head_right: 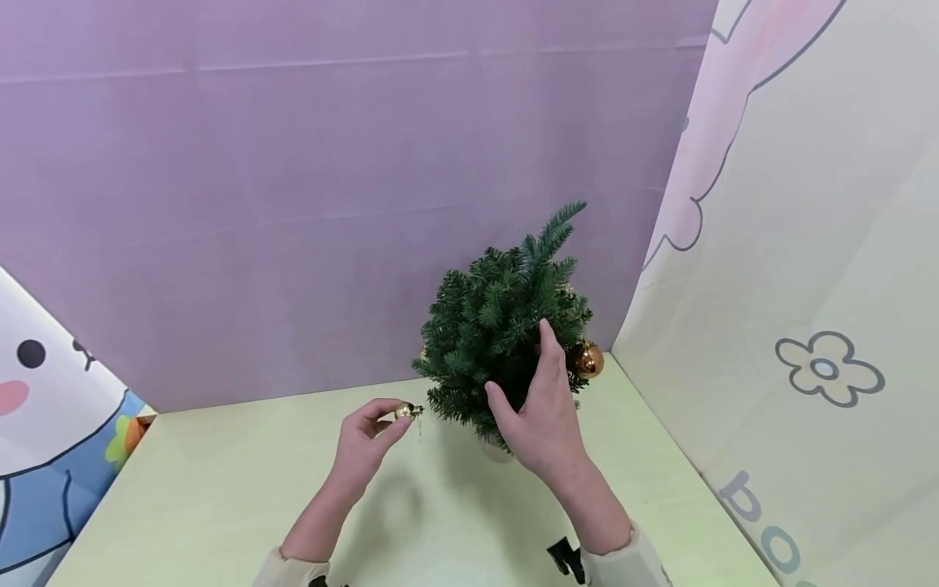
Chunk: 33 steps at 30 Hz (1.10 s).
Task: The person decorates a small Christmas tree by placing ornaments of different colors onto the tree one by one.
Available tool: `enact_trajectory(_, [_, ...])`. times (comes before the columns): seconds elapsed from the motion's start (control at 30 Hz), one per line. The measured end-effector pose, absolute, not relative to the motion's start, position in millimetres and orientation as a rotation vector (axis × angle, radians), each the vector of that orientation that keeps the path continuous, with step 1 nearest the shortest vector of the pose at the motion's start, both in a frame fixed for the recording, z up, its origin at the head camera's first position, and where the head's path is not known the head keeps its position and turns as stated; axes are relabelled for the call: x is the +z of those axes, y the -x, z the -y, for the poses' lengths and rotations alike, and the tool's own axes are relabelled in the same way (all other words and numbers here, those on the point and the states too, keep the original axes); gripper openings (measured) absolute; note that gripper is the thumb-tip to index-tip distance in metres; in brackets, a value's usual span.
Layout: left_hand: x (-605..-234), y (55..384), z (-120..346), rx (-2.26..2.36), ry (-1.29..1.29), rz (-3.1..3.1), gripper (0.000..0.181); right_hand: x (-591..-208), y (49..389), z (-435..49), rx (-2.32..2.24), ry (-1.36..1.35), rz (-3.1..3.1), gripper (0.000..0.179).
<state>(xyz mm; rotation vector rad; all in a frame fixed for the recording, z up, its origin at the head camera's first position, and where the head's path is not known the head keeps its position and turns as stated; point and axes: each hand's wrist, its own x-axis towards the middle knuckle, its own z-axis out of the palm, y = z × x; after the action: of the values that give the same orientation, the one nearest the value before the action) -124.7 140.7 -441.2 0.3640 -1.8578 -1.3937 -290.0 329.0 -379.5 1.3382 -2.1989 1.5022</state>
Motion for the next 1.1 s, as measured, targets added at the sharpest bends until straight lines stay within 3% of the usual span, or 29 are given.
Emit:
enact_trajectory(0.4, [-446.1,133.0,-145.2,-1.496,-0.319,1.794,0.018,-394.1,285.7,-317.9,1.509,-1.295,2.031,0.1])
enact_trajectory(0.53, [-452.7,138.1,-140.6,-1.57,-0.35,1.762,0.017,-402.9,277.9,-311.5,1.346,-1.199,1.767,0.082])
enact_trajectory(0.77, [-467.7,141.6,-132.9,-1.616,-0.375,1.729,0.018,-416.7,246.8,-295.5,1.095,-1.333,1.301,0.024])
enact_trajectory(0.97, [-466.4,141.3,-134.9,-1.61,-0.29,1.722,0.018,-427.5,234.5,-288.7,0.97,-1.516,1.476,0.015])
enact_trajectory(1.1, [-462.9,141.0,-138.9,-1.669,-0.252,1.709,0.02,-433.2,236.3,-286.0,0.91,-1.528,1.565,0.02])
